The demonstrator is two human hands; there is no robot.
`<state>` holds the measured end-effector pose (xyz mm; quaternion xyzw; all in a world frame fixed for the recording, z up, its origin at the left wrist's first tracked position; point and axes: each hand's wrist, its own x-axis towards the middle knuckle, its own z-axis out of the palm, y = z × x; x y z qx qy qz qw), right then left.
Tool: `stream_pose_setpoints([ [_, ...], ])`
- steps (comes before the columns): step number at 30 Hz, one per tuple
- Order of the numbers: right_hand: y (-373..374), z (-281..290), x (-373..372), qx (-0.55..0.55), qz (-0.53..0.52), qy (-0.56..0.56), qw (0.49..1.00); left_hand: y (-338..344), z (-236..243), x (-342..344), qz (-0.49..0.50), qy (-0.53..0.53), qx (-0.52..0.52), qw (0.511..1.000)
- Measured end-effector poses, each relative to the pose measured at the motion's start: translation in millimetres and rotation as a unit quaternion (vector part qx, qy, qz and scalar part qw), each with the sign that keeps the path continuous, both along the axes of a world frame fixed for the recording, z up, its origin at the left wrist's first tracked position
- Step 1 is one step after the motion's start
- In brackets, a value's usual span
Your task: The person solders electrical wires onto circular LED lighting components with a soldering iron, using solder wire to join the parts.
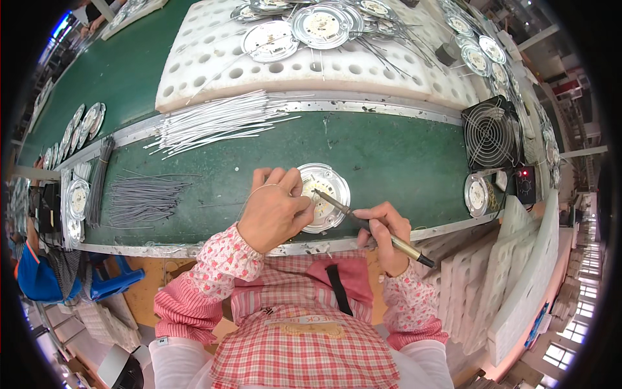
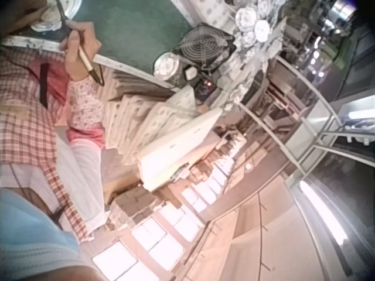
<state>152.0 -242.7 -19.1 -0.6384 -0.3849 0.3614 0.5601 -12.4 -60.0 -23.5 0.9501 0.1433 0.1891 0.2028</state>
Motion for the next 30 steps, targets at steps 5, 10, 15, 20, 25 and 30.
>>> stream_pose_setpoints([
  [5, 0.3, 2.0, -3.8, -0.009, -0.018, 0.035, 0.999, 1.8, -5.3, -4.5, 0.012, -0.032, 0.001, 0.999],
  [10, 0.0, 3.4, -11.4, -0.031, -0.048, 0.049, 0.997, -0.5, -9.6, -17.8, -0.007, -0.018, 0.058, 0.998],
  [15, 1.9, 4.2, 11.4, -0.04, -0.072, 0.149, 0.985, -2.2, -8.9, -18.3, -0.011, -0.004, 0.089, 0.996],
  [20, 39.8, 2.7, 15.2, 0.019, 0.046, -0.245, 0.968, -0.2, -10.4, -19.3, -0.023, -0.011, 0.076, 0.997],
  [25, 47.8, -8.0, -8.7, 0.0, 0.095, -0.368, 0.925, 10.1, -5.8, -18.9, -0.053, -0.011, 0.09, 0.994],
  [30, 34.2, -8.8, -20.7, 0.017, -0.009, -0.47, 0.883, 10.9, -10.4, -22.3, -0.067, -0.043, 0.115, 0.99],
])
